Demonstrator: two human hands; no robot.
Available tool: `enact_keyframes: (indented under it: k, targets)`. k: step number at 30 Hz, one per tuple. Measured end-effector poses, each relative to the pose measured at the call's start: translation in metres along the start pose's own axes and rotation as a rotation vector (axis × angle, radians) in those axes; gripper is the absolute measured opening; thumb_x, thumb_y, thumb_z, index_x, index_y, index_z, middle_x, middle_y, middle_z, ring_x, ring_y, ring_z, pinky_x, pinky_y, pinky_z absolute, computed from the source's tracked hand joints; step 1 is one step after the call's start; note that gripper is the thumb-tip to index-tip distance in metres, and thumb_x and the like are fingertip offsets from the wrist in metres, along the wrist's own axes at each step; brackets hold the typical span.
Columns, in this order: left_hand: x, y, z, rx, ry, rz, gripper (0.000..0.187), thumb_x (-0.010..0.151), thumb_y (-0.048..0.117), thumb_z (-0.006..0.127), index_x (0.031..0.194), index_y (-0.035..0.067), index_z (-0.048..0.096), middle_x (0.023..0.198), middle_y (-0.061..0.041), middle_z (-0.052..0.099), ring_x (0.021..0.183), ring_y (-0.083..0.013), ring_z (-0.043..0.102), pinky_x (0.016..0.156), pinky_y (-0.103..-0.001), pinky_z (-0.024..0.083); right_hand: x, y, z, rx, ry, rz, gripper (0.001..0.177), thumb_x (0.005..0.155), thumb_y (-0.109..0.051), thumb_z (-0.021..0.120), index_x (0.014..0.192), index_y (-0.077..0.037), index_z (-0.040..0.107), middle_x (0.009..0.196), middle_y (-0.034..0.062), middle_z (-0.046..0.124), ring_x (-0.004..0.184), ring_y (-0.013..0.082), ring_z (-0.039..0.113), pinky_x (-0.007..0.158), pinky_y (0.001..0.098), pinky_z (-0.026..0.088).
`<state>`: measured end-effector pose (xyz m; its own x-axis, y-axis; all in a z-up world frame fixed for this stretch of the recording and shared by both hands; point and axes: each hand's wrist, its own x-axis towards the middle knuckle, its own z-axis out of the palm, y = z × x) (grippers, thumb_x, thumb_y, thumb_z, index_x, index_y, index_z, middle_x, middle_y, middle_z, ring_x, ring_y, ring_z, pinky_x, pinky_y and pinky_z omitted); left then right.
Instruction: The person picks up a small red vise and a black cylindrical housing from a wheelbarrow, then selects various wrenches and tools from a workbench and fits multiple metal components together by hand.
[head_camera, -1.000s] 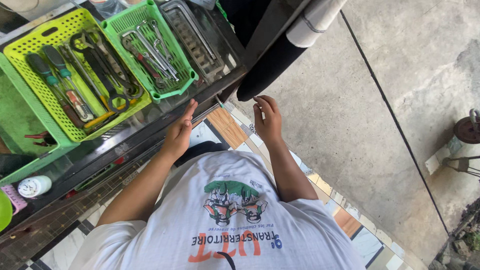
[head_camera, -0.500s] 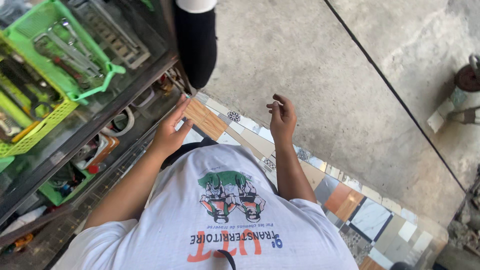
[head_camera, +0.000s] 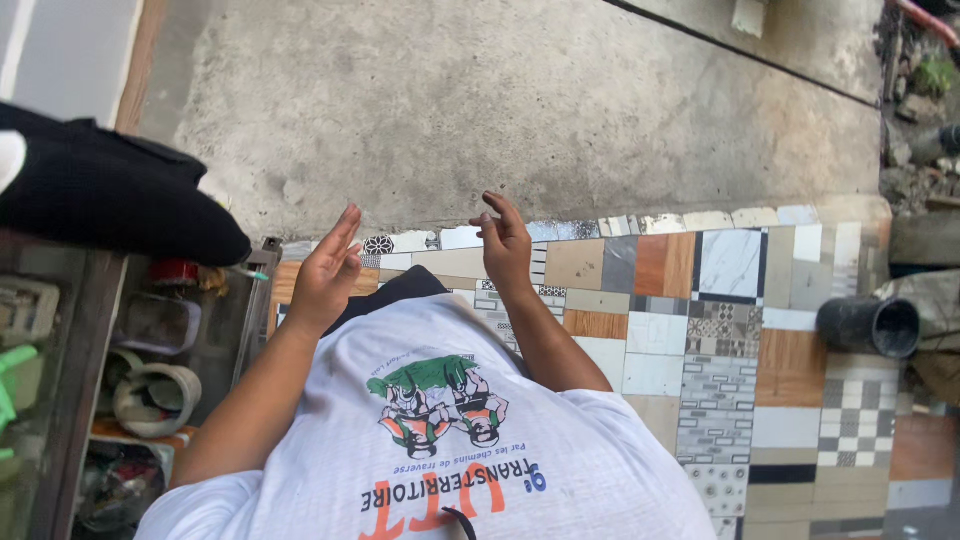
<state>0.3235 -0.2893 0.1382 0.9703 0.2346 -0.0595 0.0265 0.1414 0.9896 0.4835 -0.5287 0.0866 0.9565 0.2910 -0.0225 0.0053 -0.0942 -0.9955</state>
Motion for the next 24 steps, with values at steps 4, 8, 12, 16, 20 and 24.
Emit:
enact_keyframes:
  k: [4, 8, 12, 16, 20, 24]
  targets:
    - [0.031, 0.008, -0.005, -0.072, -0.075, -0.054, 0.088, 0.096, 0.056, 0.058, 0.157, -0.001, 0.029, 0.167, -0.016, 0.028, 0.156, -0.0318, 0.026, 0.121, -0.046, 0.029, 0.013, 0.015, 0.009, 0.011, 0.029, 0.031, 0.032, 0.102, -0.004, 0.054, 0.134, -0.002, 0.059, 0.142, 0.0128, 0.057, 0.101, 0.0176, 0.073, 0.078, 0.0262, 0.058]
    - [0.078, 0.007, -0.035, -0.058, -0.103, -0.108, 0.089, 0.096, 0.059, 0.055, 0.156, -0.001, 0.03, 0.167, -0.016, 0.029, 0.156, -0.0328, 0.025, 0.121, -0.046, 0.03, 0.046, 0.028, 0.035, -0.004, 0.032, 0.035, 0.032, 0.102, -0.004, 0.054, 0.133, -0.002, 0.059, 0.142, 0.0142, 0.056, 0.101, 0.0172, 0.073, 0.078, 0.0264, 0.058]
    - [0.144, 0.005, -0.062, -0.139, -0.153, -0.224, 0.092, 0.093, 0.063, 0.054, 0.155, -0.002, 0.031, 0.164, -0.016, 0.032, 0.155, -0.0322, 0.026, 0.119, -0.047, 0.031, 0.092, 0.026, 0.064, 0.026, 0.106, -0.042, 0.032, 0.101, -0.003, 0.057, 0.133, -0.001, 0.059, 0.143, 0.016, 0.054, 0.098, 0.0173, 0.074, 0.085, 0.0273, 0.059]
    - [0.233, 0.016, -0.076, -0.131, -0.234, -0.219, 0.096, 0.091, 0.068, 0.052, 0.153, -0.002, 0.032, 0.162, -0.017, 0.034, 0.154, -0.032, 0.028, 0.119, -0.047, 0.031, 0.14, 0.002, 0.067, -0.019, 0.195, 0.021, 0.032, 0.1, -0.002, 0.058, 0.132, -0.001, 0.06, 0.14, 0.0168, 0.055, 0.098, 0.0175, 0.073, 0.083, 0.0271, 0.059]
    - [0.308, 0.021, -0.086, -0.127, -0.352, -0.196, 0.094, 0.092, 0.067, 0.052, 0.153, -0.002, 0.033, 0.162, -0.018, 0.034, 0.153, -0.0317, 0.028, 0.119, -0.048, 0.032, 0.181, -0.021, 0.07, -0.142, 0.292, 0.025, 0.031, 0.1, -0.002, 0.059, 0.131, -0.001, 0.061, 0.139, 0.0159, 0.057, 0.097, 0.0168, 0.074, 0.082, 0.0265, 0.06]
    - [0.357, 0.018, -0.089, -0.139, -0.414, -0.263, 0.084, 0.096, 0.061, 0.049, 0.153, 0.0, 0.036, 0.161, -0.016, 0.038, 0.152, -0.0295, 0.032, 0.119, -0.045, 0.033, 0.205, -0.036, 0.078, -0.107, 0.361, 0.018, 0.031, 0.101, -0.003, 0.058, 0.132, -0.001, 0.059, 0.14, 0.016, 0.055, 0.101, 0.0168, 0.073, 0.085, 0.0265, 0.059]
